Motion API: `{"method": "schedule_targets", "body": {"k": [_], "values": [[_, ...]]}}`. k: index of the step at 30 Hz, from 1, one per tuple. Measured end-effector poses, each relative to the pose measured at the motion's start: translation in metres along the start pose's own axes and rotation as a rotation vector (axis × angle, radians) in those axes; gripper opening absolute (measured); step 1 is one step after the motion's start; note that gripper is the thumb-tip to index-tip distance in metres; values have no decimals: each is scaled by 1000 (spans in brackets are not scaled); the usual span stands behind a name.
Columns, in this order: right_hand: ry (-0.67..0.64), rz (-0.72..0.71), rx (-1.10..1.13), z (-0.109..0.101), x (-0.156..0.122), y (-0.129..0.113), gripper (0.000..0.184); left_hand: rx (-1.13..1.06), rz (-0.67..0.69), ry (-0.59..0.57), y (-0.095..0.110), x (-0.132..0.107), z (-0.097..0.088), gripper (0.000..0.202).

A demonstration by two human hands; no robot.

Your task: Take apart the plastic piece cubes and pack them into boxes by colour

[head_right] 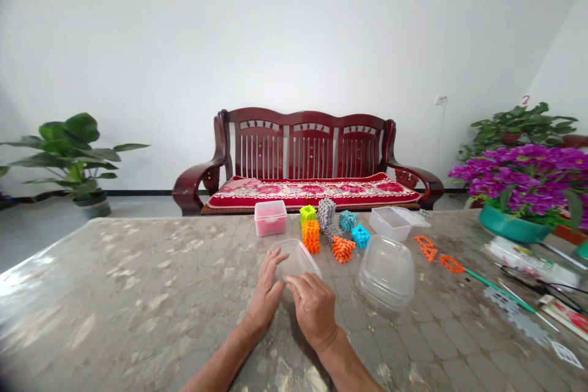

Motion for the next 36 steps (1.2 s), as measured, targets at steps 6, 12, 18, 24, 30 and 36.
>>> {"method": "schedule_targets", "body": {"k": [6, 12, 18, 24, 30, 36], "values": [[101, 5, -3, -13, 10, 11, 24, -73, -19, 71, -6, 4, 0, 87], [366, 206, -38, -60, 23, 56, 25, -45, -41, 22, -16, 13, -4, 87], [457, 38, -390, -152, 27, 67, 18, 118, -31, -22, -26, 33, -9, 42], [216, -41, -716, -177, -2, 75, 20, 172, 135, -93, -6, 58, -9, 40], [-54, 1, -651, -139, -29, 80, 22, 249, 50, -37, -12, 60, -16, 38], [-147, -2, -569, -125, -32, 86, 20, 467, -97, 0, -9, 32, -31, 36]]}}
Point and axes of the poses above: each hand's wrist, its own x-axis towards the middle knuckle, its own z-axis out of the palm, y = z × x, the point moved 10 cm from there along x, towards the middle knuckle, and after that the axes turned 15 degrees about -z, right-handed, at the moved point
